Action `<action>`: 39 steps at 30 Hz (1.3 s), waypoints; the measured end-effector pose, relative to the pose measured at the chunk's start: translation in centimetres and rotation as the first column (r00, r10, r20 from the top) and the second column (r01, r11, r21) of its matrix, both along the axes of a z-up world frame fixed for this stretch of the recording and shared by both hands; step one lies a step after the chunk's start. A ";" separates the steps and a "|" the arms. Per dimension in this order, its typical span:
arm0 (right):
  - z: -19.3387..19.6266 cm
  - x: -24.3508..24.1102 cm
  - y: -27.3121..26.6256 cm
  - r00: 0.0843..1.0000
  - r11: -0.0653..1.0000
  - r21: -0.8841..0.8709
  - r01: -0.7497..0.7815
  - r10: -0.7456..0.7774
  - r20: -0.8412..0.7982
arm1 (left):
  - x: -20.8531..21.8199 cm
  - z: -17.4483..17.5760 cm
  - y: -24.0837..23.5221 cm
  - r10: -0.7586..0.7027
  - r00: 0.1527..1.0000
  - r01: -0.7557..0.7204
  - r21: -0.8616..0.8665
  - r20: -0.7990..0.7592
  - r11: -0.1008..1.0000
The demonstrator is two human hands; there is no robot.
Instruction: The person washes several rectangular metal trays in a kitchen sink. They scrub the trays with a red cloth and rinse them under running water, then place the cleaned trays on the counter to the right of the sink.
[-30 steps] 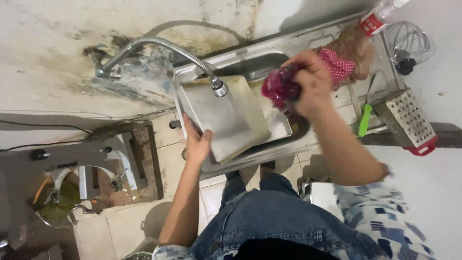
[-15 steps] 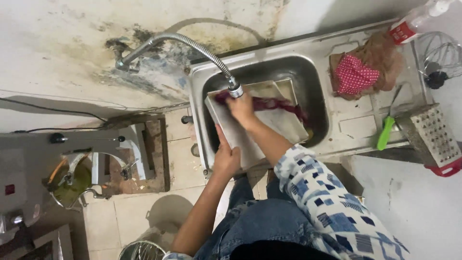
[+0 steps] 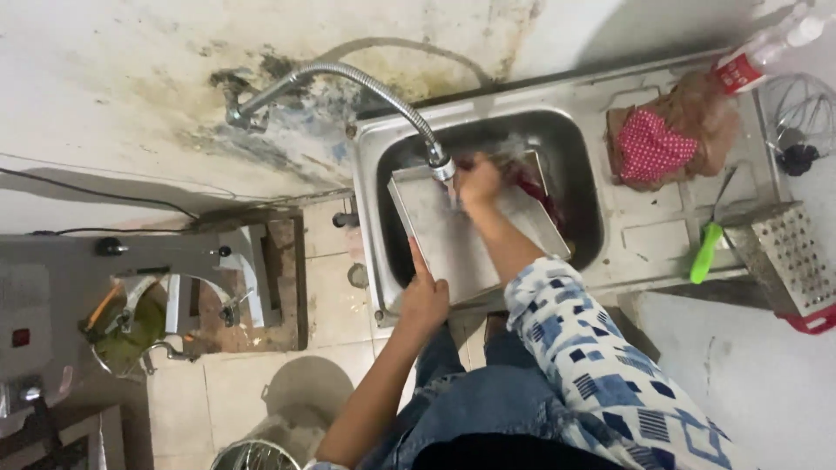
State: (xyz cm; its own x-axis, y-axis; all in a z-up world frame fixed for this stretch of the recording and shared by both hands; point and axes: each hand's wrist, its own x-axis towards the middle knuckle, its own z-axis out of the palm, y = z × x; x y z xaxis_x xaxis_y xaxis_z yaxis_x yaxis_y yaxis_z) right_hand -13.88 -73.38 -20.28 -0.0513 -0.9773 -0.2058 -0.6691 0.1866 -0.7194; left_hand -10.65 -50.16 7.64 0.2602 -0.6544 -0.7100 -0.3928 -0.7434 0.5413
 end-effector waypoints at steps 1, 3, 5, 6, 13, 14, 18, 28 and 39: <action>-3.0 -2.0 -2.4 0.992 0.998 0.004 0.063 -0.062 -0.109 | 0.1 0.4 -0.1 0.009 1.000 -0.009 -0.006 -0.014 1.000; -0.6 -0.3 -1.9 0.997 1.000 0.029 0.008 -0.006 -0.082 | 0.4 0.2 -0.4 -0.012 1.000 0.012 -0.011 -0.005 1.000; 2.1 2.2 0.5 0.996 0.997 0.066 -0.051 0.055 -0.065 | 0.2 -0.1 -0.5 -0.028 1.000 0.028 -0.005 -0.007 1.000; 3.7 4.2 2.8 0.972 0.970 -0.066 -0.232 0.233 0.006 | 0.2 -0.2 -0.4 -0.029 1.000 0.029 -0.017 -0.004 0.999; 7.3 -0.1 0.4 0.804 0.673 -0.441 -0.593 0.523 -0.284 | 0.4 -3.9 0.4 -0.109 0.988 0.112 -0.022 0.109 0.993; 5.5 -1.2 -0.5 0.804 0.673 -0.442 -0.593 0.522 -0.283 | 0.5 -3.4 0.2 -0.109 0.988 0.112 -0.022 0.110 0.993; 2.5 -4.2 -3.4 0.771 0.870 0.004 -0.494 0.440 -0.460 | 1.0 -0.9 -1.1 -0.072 0.996 0.072 -0.015 0.055 0.997; 7.1 -8.5 -4.7 0.604 0.766 0.337 -0.548 0.640 -0.475 | 0.3 1.3 -1.1 0.031 0.998 -0.033 -0.038 -0.057 0.999; -2.7 -10.9 -7.9 0.792 0.972 0.098 -0.215 0.232 -0.565 | -0.6 -0.1 -1.5 0.008 1.000 -0.010 -0.098 -0.018 0.995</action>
